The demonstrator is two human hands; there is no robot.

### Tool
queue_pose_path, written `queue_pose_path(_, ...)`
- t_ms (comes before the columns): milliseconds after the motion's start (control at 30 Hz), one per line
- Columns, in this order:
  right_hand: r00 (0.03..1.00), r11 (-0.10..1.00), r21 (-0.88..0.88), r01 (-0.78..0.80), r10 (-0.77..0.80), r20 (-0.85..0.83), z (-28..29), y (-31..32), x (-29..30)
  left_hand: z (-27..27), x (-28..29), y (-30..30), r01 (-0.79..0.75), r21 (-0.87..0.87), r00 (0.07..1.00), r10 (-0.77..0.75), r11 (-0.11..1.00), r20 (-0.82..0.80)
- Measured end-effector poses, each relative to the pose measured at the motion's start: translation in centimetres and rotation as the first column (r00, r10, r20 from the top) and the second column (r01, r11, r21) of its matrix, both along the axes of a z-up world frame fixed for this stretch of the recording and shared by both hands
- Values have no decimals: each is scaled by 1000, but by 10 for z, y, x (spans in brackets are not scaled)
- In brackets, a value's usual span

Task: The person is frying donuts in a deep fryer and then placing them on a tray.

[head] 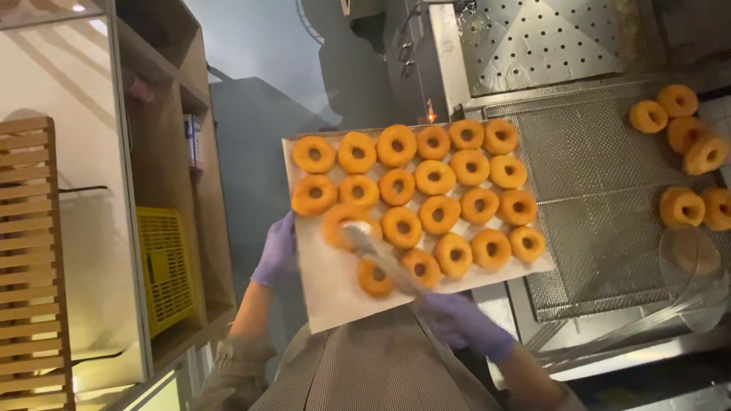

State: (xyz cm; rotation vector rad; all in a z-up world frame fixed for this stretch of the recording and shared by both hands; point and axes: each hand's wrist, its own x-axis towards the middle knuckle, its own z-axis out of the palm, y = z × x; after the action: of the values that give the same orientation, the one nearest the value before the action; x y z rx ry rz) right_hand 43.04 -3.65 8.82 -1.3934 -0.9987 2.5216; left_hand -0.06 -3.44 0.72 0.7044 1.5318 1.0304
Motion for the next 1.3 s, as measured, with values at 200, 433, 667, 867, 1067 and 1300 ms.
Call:
queue_pose_path(200,1000,981,-195,-10,9,-7,29,-23,-57,-82,-19,-10,-69,-62,997,71,996,32)
queue_pose_path(433,798,653,650,-389,-113,592,-71,88,184,10,8,-3,186,81,901,-137,979,-412)
queue_pose_path(667,569,576,118,809,-818,88,-112,278,324,-30,-5,-13,180,-78,799,-192,981,-569)
queue_pose_path(867,422,460,-256,850,-886,-192,-188,374,391,-47,-8,-12,-296,-268,938,333,917,101)
queue_pose_path(1067,459,487,-93,869,-861,-220,-164,331,358,-121,-47,-35,-234,-179,968,246,956,46)
queue_pose_path(1300,838,846,129,517,-531,126,-60,128,237,-24,0,-1,-149,-99,940,172,984,294)
